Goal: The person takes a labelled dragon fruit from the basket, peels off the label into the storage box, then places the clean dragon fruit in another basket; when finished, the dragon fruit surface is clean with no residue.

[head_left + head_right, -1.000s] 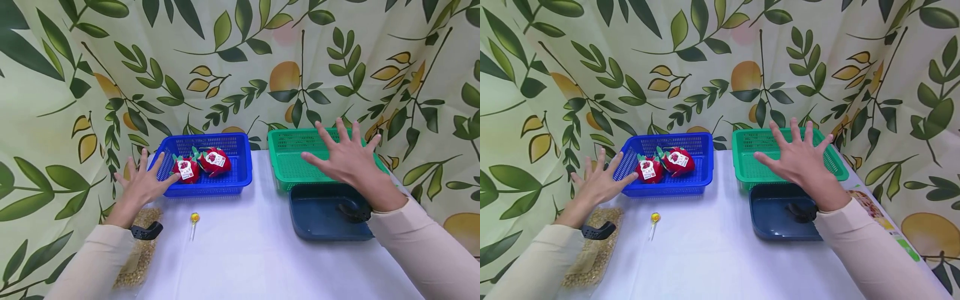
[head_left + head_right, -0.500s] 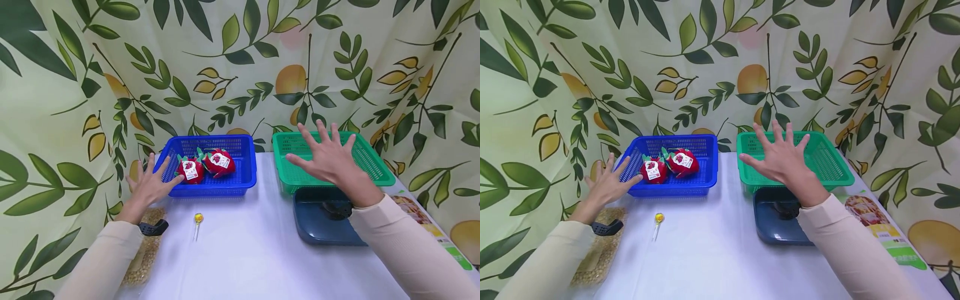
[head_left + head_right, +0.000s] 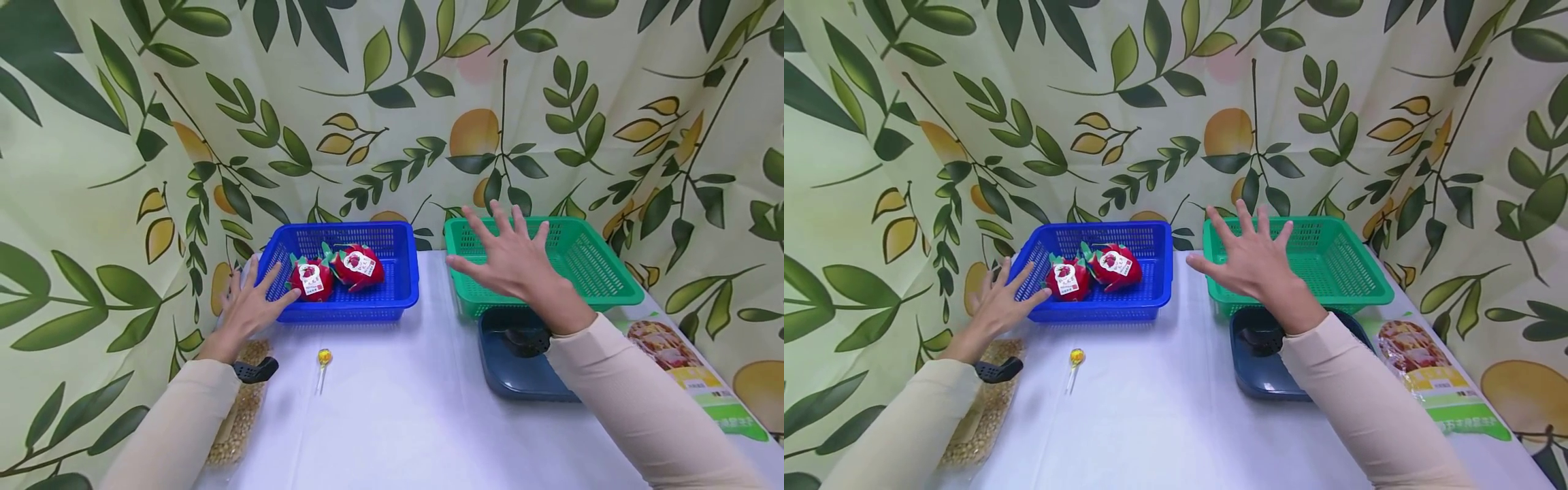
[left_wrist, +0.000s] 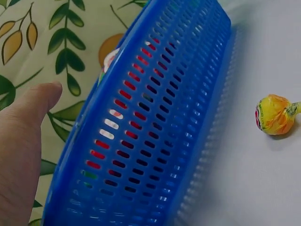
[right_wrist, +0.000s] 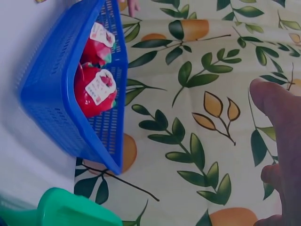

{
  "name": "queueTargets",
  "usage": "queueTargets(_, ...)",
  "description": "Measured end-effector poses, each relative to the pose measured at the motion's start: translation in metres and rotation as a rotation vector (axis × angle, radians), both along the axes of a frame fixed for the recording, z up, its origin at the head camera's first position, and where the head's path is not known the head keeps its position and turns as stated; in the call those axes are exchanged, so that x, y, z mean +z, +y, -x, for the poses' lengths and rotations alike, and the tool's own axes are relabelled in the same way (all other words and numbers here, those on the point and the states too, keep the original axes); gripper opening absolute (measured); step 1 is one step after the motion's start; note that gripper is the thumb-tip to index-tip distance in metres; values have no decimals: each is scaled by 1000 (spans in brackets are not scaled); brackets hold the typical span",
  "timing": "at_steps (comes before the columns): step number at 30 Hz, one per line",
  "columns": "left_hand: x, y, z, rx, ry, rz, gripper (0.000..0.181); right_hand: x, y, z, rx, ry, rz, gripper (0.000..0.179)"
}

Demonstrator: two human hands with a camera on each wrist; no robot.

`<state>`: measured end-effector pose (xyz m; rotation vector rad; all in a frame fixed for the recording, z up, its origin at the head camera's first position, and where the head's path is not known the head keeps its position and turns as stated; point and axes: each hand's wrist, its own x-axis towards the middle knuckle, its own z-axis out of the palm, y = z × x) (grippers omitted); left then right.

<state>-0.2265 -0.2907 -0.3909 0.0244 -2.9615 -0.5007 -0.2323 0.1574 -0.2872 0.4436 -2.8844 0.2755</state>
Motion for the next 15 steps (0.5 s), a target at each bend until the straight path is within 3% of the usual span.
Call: queueTargets(15, -17, -6, 6, 66, -55, -111, 95, -7, -16, 11, 43, -35, 54, 95)
